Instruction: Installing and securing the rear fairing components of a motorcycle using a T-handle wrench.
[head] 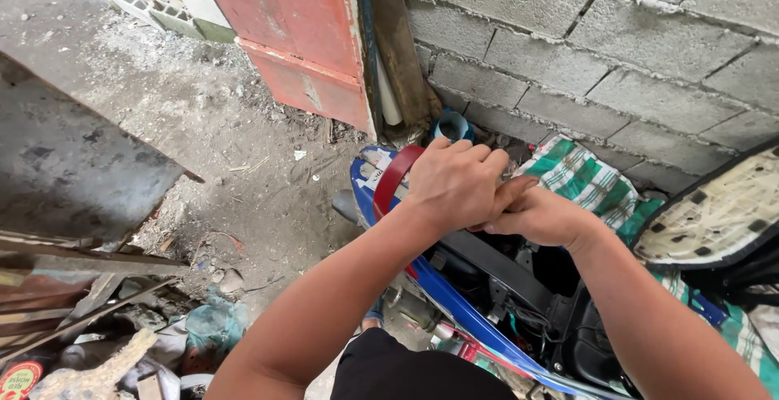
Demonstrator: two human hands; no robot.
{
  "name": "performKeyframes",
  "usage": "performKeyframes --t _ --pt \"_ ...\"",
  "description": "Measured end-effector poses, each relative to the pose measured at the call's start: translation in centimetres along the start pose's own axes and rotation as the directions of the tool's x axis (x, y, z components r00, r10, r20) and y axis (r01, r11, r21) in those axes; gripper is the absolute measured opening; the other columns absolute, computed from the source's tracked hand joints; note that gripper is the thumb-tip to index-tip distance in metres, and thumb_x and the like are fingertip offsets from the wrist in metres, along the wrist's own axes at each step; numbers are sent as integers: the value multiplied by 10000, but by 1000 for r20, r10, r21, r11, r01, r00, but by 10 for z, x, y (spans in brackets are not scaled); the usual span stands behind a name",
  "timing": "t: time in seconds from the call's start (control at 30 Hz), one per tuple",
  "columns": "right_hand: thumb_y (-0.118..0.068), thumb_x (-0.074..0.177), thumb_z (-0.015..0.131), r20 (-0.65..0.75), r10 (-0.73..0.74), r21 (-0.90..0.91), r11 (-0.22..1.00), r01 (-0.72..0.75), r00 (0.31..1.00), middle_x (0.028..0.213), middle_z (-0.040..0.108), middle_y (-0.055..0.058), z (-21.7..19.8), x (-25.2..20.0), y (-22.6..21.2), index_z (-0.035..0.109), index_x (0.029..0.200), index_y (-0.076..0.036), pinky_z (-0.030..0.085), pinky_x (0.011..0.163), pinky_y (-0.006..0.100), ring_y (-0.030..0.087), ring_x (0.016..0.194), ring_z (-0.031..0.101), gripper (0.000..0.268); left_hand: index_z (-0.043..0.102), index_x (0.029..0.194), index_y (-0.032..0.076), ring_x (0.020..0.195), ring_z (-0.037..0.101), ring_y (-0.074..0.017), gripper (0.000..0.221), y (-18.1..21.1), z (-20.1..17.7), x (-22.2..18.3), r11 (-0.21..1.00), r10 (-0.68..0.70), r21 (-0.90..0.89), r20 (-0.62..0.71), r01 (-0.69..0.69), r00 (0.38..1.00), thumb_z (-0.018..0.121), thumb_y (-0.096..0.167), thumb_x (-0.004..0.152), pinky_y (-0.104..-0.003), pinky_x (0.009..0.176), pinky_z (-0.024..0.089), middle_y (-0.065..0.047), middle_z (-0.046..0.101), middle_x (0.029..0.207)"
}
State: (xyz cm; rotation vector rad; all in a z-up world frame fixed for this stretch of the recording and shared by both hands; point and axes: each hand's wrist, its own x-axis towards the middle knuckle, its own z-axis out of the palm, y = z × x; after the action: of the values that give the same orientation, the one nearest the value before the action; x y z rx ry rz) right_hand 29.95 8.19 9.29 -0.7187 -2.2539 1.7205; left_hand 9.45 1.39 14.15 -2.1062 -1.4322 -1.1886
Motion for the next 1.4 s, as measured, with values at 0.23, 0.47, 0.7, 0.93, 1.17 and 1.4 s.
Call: performKeyframes --t 0.23,0.47,0.7,0.93,1.17,1.4 --pt "-63 941 792 -75 23 -89 996 -29 997 1020 884 284 29 -7 -40 906 1044 40 607 884 650 485 1056 839 185 513 736 187 598 593 -256 487 -2 1 1 998 27 60 -155 -18 988 628 581 998 -386 646 424 -13 490 628" --pt "74 1010 578 -22 110 262 960 -101 994 1466 693 325 43 -9 -6 737 1384 64 721 795 687 572 1319 690 406 561 762 198 581 611 -236 413 -15 -3 3 990 102 -85 -95 -111 990 602 522 1016 -372 634 431 2 516 605" --pt "-22 956 694 63 65 -24 998 -64 996 1041 862 129 32 0 -124 772 1054 -64 623 851 528 285 1004 786 132 611 1441 4 1240 721 -318 867 -54 -44 -15 532 -375 -840 -126 102 918 412 772 1092 -397 1130 545 -189 738 1282" --pt "-77 953 694 -23 204 -96 974 -206 979 944 824 96 32 -9 -147 771 1018 -114 603 829 494 316 944 784 107 676 1417 21 1060 759 -308 1046 -82 8 -103 336 81 -825 506 455 859 316 915 1009 -475 941 589 -176 774 1126" --pt "-203 1037 707 -371 403 -396 746 -536 836 921 807 -63 4 -44 -223 760 1183 -246 595 693 316 133 748 722 162 730 1031 140 659 613 -126 137 -47 42 -159 505 53 -449 868 737 493 604 143 1084 -312 604 485 23 714 802" --pt "-152 1044 645 -996 82 80 800 -595 -24 1212 790 65 71 -163 -71 659 1387 -126 633 835 392 225 990 791 345 643 1014 126 572 471 -106 221 87 104 -154 -18 -112 -253 962 967 250 583 271 1169 -340 509 399 18 540 680"
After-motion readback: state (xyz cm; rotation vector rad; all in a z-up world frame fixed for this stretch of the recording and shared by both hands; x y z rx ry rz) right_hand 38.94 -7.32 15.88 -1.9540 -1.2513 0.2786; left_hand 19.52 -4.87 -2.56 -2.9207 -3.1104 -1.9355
